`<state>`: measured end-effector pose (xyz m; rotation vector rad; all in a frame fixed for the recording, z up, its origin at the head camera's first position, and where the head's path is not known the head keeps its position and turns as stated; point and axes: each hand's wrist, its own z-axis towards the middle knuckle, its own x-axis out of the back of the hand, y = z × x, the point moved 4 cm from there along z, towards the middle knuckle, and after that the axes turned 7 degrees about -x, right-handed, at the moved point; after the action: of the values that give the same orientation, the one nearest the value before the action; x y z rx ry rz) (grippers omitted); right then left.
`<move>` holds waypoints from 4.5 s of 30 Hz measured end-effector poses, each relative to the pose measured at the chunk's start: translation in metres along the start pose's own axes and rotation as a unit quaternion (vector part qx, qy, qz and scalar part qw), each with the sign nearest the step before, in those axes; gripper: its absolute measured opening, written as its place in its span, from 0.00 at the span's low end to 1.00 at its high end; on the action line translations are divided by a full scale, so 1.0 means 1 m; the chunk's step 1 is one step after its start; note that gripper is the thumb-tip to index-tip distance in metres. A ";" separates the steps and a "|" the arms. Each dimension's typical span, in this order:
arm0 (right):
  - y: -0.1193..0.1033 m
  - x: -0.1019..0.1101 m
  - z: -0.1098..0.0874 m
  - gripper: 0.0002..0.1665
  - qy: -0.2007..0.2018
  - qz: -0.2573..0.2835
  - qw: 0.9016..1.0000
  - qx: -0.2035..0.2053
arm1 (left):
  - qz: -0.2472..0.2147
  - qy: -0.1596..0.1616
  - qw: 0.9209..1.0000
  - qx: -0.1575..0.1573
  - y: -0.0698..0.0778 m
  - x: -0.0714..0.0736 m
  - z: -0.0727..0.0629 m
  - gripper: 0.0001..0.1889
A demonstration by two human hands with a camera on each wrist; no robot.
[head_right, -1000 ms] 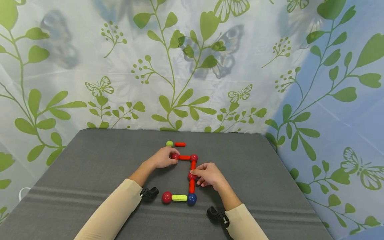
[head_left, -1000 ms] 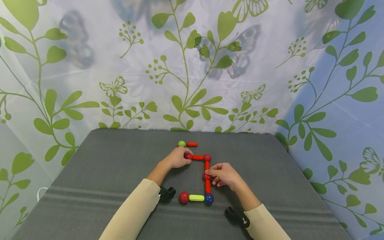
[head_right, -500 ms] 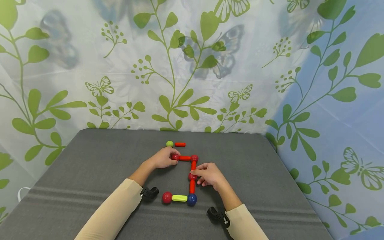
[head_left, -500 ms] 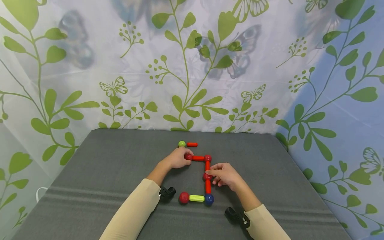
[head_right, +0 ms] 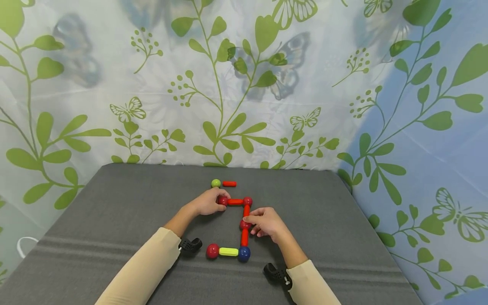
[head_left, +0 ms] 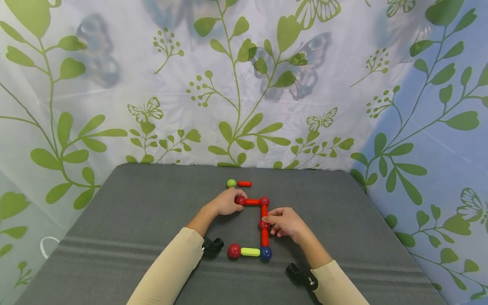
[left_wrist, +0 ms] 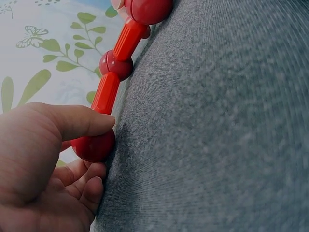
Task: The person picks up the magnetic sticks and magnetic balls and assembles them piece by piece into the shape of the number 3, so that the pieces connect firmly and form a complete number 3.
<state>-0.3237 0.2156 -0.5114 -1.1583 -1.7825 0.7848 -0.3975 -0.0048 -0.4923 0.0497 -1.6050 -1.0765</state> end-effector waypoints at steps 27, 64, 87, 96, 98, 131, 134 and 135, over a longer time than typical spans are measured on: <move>0.002 0.000 -0.004 0.26 -0.002 0.006 1.000 0.007 | -0.023 0.053 0.998 0.017 -0.021 0.016 -0.018 0.14; -0.002 -0.001 -0.007 0.29 -0.005 -0.011 1.000 0.023 | -0.027 0.203 0.979 -0.003 -0.043 0.037 0.007 0.13; -0.001 0.000 -0.005 0.28 -0.005 -0.006 1.000 0.016 | 0.023 0.135 0.991 -0.004 -0.035 0.028 0.056 0.14; -0.001 0.000 -0.003 0.27 -0.008 -0.009 1.000 0.014 | 0.021 0.132 0.989 0.055 -0.036 0.024 0.056 0.10; -0.001 0.000 -0.003 0.27 -0.008 -0.009 1.000 0.013 | 0.023 0.135 0.989 0.058 -0.036 0.023 0.056 0.09; 0.000 0.000 -0.002 0.28 -0.010 -0.009 1.000 0.016 | 0.022 0.150 0.988 0.042 -0.034 0.025 0.048 0.10; -0.001 0.000 -0.004 0.28 -0.006 -0.013 1.000 0.016 | 0.015 0.155 0.987 0.027 -0.033 0.027 0.047 0.10; -0.002 0.000 -0.005 0.28 -0.004 -0.015 1.000 0.016 | 0.013 0.157 0.987 0.022 -0.033 0.027 0.047 0.10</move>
<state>-0.3203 0.2157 -0.5079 -1.1076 -1.7829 0.7983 -0.4608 -0.0105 -0.4904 0.2168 -1.3415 -0.9609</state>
